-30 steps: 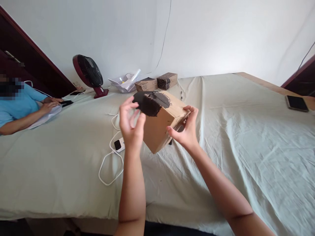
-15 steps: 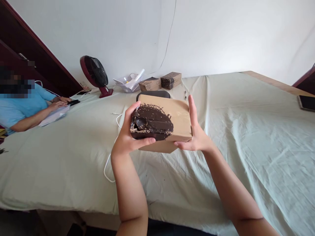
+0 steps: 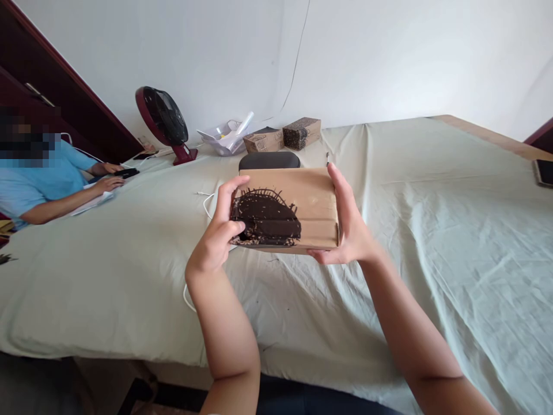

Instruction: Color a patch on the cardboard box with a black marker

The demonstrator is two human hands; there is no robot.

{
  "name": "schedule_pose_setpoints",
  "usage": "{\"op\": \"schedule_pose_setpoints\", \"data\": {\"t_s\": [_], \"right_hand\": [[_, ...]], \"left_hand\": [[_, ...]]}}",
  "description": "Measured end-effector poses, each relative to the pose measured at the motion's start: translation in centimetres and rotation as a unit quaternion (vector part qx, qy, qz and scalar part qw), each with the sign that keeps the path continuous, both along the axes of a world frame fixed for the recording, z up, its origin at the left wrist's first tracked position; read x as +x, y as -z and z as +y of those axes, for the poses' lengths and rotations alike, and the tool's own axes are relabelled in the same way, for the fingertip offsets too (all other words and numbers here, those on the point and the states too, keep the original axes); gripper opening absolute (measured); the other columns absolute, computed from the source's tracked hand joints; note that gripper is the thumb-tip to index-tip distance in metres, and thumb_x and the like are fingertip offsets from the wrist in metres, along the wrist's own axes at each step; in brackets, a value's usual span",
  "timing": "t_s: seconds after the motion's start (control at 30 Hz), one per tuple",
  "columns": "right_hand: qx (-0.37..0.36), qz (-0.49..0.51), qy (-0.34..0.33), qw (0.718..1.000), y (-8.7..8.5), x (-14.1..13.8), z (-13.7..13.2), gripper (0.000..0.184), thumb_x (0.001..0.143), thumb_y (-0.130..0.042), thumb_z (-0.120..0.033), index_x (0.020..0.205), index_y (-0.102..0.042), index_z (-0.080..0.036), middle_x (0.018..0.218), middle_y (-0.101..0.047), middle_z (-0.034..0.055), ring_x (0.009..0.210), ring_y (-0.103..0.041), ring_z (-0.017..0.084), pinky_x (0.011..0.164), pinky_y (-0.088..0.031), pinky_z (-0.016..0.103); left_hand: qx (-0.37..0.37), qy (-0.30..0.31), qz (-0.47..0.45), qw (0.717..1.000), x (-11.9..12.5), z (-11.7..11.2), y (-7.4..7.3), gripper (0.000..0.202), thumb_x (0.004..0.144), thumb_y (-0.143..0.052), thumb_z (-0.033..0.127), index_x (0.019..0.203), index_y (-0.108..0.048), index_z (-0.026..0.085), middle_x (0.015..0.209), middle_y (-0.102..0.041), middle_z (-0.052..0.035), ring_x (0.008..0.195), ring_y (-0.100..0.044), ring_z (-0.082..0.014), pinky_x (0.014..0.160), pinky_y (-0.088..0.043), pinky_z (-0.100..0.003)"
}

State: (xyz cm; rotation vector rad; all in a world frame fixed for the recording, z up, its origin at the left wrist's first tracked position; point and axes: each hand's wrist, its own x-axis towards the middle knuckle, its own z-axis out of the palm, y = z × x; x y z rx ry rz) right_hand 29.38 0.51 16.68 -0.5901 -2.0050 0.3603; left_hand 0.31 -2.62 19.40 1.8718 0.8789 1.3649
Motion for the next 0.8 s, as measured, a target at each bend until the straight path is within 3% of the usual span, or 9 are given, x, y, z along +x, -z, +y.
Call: {"op": "schedule_pose_setpoints", "data": {"t_s": [0.13, 0.27, 0.33, 0.4, 0.47, 0.53, 0.63, 0.7, 0.8], "right_hand": [[0.034, 0.028, -0.015, 0.999, 0.3, -0.8, 0.0, 0.133, 0.065, -0.09, -0.067, 0.174, -0.018, -0.036, 0.173, -0.032, 0.0097, 0.161, -0.028, 0.048, 0.134, -0.026, 0.07], [0.034, 0.04, -0.028, 0.998, 0.7, -1.3, 0.1, 0.128, 0.066, -0.09, -0.065, 0.172, -0.023, -0.037, 0.168, -0.038, 0.0095, 0.157, -0.034, 0.047, 0.134, -0.028, 0.068], [0.007, 0.047, -0.031, 0.998, 1.0, -1.4, 0.2, 0.13, 0.066, -0.088, -0.071, 0.172, -0.021, -0.036, 0.17, -0.035, 0.0101, 0.159, -0.031, 0.047, 0.134, -0.026, 0.067], [-0.04, 0.057, -0.03, 0.997, 1.1, -1.5, 0.2, 0.131, 0.068, -0.083, -0.079, 0.173, -0.018, -0.034, 0.173, -0.031, 0.0108, 0.162, -0.027, 0.047, 0.135, -0.025, 0.066], [-0.089, 0.068, -0.034, 0.993, 1.2, -1.7, 0.2, 0.13, 0.071, -0.079, -0.084, 0.173, -0.016, -0.033, 0.175, -0.028, 0.011, 0.163, -0.026, 0.045, 0.135, -0.025, 0.065], [-0.128, 0.075, -0.052, 0.988, 1.2, -1.9, 0.1, 0.129, 0.073, -0.079, -0.084, 0.174, -0.015, -0.034, 0.176, -0.027, 0.0107, 0.164, -0.026, 0.044, 0.134, -0.027, 0.063], [-0.192, 0.085, -0.089, 0.974, 1.4, -2.2, 0.1, 0.124, 0.079, -0.077, -0.083, 0.175, -0.014, -0.036, 0.179, -0.025, 0.0102, 0.164, -0.03, 0.041, 0.132, -0.033, 0.061], [-0.241, 0.117, -0.095, 0.959, 1.7, -2.2, 0.5, 0.109, 0.089, -0.064, -0.085, 0.174, -0.018, -0.036, 0.178, -0.031, 0.0116, 0.158, -0.041, 0.038, 0.128, -0.039, 0.06], [-0.272, 0.21, 0.007, 0.939, 2.3, -1.4, 1.7, 0.078, 0.098, -0.054, -0.077, 0.161, -0.041, -0.033, 0.161, -0.053, 0.013, 0.135, -0.063, 0.032, 0.116, -0.05, 0.055]], "left_hand": [[0.001, -0.061, 0.043, 0.997, -0.3, -0.3, -0.2, 0.082, 0.077, -0.058, 0.011, 0.155, -0.052, 0.036, 0.159, -0.055, 0.0001, 0.148, -0.053, -0.0313, 0.127, -0.045, -0.046], [-0.027, -0.067, 0.057, 0.996, -0.6, -0.7, -0.4, 0.078, 0.083, -0.06, 0.014, 0.157, -0.054, 0.036, 0.159, -0.057, -0.0005, 0.148, -0.054, -0.0333, 0.129, -0.043, -0.05], [-0.034, -0.046, 0.039, 0.998, -0.8, -0.9, -0.4, 0.066, 0.09, -0.062, 0.025, 0.156, -0.058, 0.035, 0.16, -0.057, -0.0005, 0.155, -0.049, -0.0353, 0.135, -0.036, -0.054], [-0.034, 0.007, 0.002, 0.999, -1.0, -0.9, -0.3, 0.064, 0.097, -0.065, 0.047, 0.159, -0.056, 0.035, 0.165, -0.054, -0.0011, 0.163, -0.039, -0.0375, 0.139, -0.027, -0.056], [-0.031, 0.064, -0.016, 0.997, -1.4, -0.8, -0.2, 0.082, 0.092, -0.072, 0.067, 0.165, -0.048, 0.039, 0.17, -0.049, -0.002, 0.165, -0.035, -0.0394, 0.139, -0.025, -0.058], [-0.033, 0.069, 0.01, 0.997, -1.8, -0.4, 0.0, 0.094, 0.086, -0.084, 0.064, 0.168, -0.042, 0.043, 0.171, -0.047, -0.0031, 0.162, -0.04, -0.0402, 0.137, -0.028, -0.061], [-0.045, -0.003, 0.046, 0.998, -2.1, 0.2, 0.3, 0.09, 0.081, -0.092, 0.047, 0.161, -0.05, 0.045, 0.162, -0.056, -0.0047, 0.152, -0.053, -0.0391, 0.133, -0.034, -0.065], [-0.062, -0.05, 0.033, 0.996, -2.1, 0.4, 0.3, 0.083, 0.077, -0.093, 0.049, 0.152, -0.058, 0.042, 0.156, -0.06, -0.0051, 0.144, -0.059, -0.0381, 0.128, -0.044, -0.063], [-0.086, -0.124, 0.017, 0.988, -1.8, 0.6, 0.3, 0.077, 0.071, -0.096, 0.047, 0.14, -0.063, 0.038, 0.153, -0.062, -0.0044, 0.138, -0.063, -0.0348, 0.115, -0.058, -0.053]]}}
